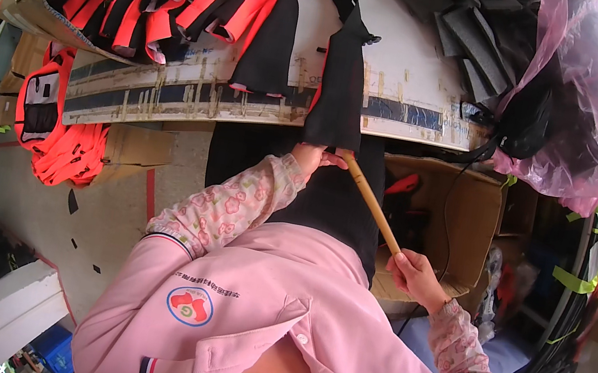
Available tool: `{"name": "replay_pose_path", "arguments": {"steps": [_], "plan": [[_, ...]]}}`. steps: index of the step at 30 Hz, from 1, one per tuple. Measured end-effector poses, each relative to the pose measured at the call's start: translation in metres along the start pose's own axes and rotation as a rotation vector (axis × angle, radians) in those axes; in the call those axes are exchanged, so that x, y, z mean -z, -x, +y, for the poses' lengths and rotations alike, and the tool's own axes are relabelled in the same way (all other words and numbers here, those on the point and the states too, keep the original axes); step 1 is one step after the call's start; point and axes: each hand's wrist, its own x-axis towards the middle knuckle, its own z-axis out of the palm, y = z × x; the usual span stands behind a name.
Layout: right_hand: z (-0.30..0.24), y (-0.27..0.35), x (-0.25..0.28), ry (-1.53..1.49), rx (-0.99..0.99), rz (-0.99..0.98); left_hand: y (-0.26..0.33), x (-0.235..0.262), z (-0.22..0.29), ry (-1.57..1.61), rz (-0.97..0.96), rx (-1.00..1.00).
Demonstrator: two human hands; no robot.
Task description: Assembling components of high-visibility safety vests or life jackets by inserting foam pads and securing straps.
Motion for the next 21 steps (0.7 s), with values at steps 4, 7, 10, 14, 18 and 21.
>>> {"name": "replay_pose_path", "arguments": {"steps": [4, 7, 10, 14, 18, 21], "plan": [[-0.029, -0.024, -0.026, 0.064, -0.019, -0.008, -0.004, 0.003, -0.003, -0.12, -0.064, -0.031], [-0.043, -0.049, -0.044, 0.038, -0.032, 0.023, -0.004, 0.004, -0.004, -0.143, -0.043, -0.037], [-0.055, -0.072, -0.059, -0.018, -0.013, 0.027, -0.007, 0.003, -0.008, -0.186, 0.028, -0.007], [-0.097, -0.114, -0.074, -0.161, 0.073, -0.016, -0.009, 0.006, -0.01, -0.27, 0.042, 0.084], [-0.097, -0.137, -0.095, -0.27, 0.099, -0.073, -0.006, 0.003, -0.012, -0.458, 0.176, -0.065], [-0.099, -0.132, -0.097, -0.318, 0.108, -0.092, -0.009, 0.011, -0.014, -0.426, 0.109, 0.162]]}}
